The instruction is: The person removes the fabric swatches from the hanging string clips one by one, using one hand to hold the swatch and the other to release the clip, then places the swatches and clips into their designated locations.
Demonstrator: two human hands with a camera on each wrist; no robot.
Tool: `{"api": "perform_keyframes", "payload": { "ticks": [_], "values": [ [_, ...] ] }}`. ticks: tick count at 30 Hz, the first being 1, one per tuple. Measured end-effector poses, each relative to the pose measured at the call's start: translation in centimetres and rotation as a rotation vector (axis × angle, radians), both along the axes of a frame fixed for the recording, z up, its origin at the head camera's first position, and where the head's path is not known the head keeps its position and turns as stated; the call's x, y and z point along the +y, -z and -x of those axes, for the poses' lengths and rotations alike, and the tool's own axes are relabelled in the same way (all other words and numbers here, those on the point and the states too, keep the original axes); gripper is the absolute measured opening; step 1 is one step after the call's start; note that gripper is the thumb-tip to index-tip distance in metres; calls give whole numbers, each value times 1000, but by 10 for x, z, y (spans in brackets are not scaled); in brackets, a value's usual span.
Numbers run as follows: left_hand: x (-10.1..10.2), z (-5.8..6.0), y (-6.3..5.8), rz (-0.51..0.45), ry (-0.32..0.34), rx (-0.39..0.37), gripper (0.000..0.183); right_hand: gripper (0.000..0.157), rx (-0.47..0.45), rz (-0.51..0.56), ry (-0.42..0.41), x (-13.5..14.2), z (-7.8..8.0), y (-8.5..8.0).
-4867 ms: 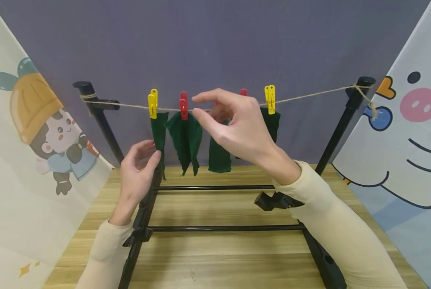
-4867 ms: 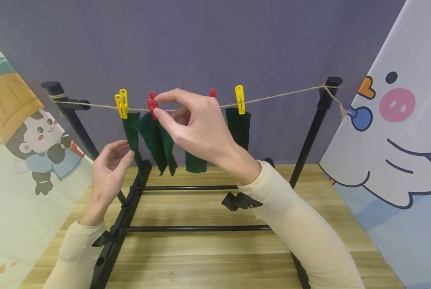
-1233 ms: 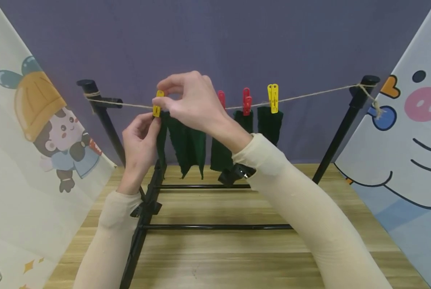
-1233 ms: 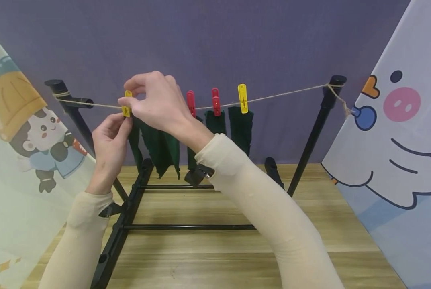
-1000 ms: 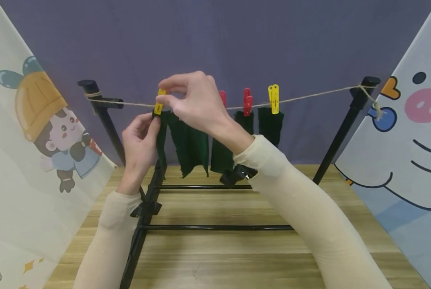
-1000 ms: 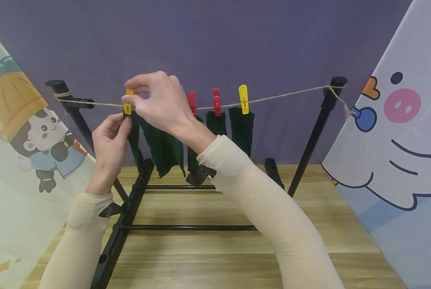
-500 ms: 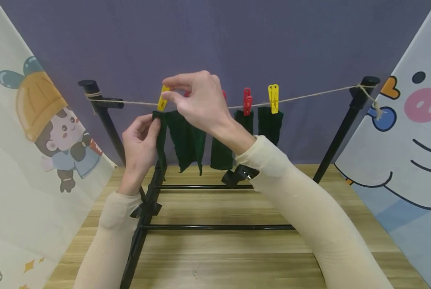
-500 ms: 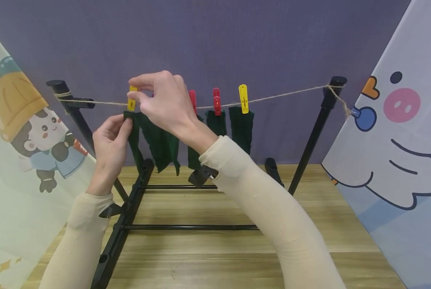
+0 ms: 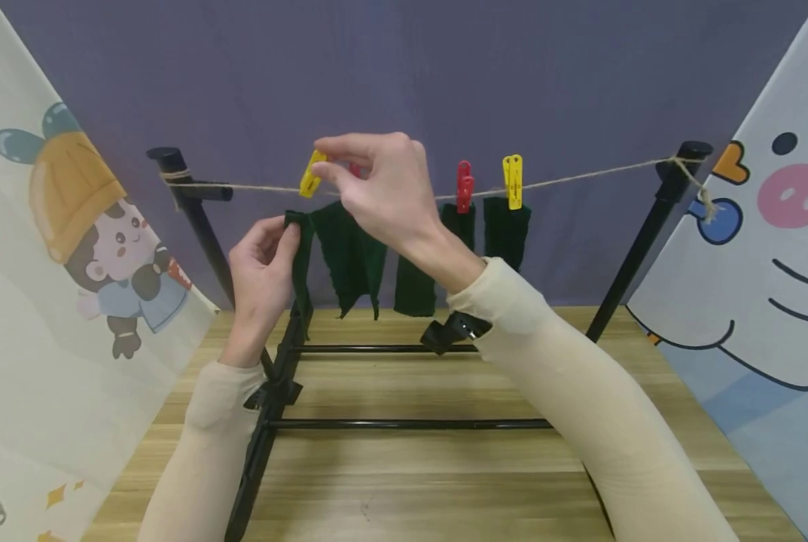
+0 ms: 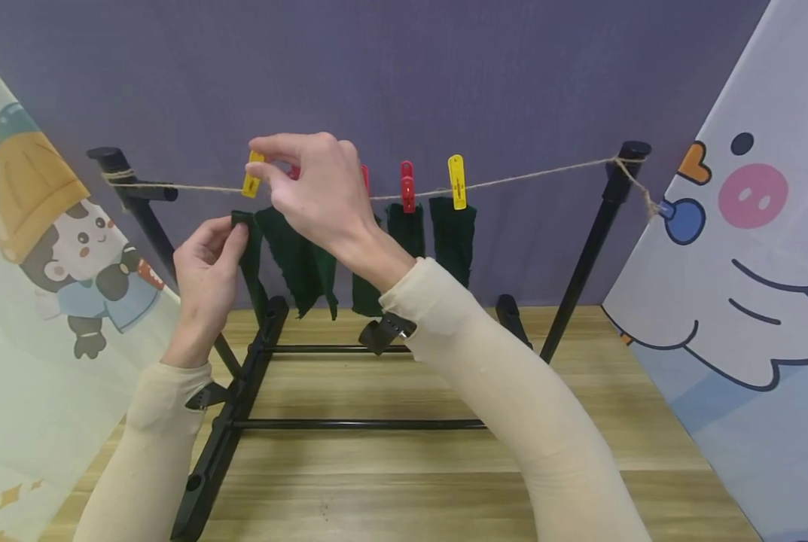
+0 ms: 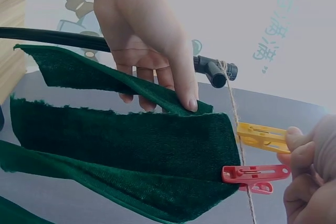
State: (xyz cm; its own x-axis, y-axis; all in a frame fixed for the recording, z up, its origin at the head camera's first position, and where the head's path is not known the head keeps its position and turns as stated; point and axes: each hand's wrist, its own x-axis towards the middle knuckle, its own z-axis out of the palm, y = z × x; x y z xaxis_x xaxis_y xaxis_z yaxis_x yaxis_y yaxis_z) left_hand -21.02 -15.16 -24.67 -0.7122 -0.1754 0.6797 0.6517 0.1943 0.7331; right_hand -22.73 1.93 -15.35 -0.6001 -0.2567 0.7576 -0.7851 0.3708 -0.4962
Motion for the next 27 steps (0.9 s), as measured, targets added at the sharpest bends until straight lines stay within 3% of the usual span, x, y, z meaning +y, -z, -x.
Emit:
{"api": "perform_keyframes", "payload": {
  "ticks": [5, 12, 21, 27],
  "values": [
    [0, 1, 1, -11, 7, -7, 21, 23, 0, 25, 8, 2, -5, -1],
    [-2, 1, 3, -7, 5, -22, 21, 22, -5, 55, -10, 4, -23, -6],
    [-4, 0, 6, 4, -2, -36, 23, 25, -17, 82, -63, 7, -8, 4],
    [-3, 0, 8, 9, 2, -57, 23, 27, -21, 101, -91, 13, -7, 9]
  ]
}}
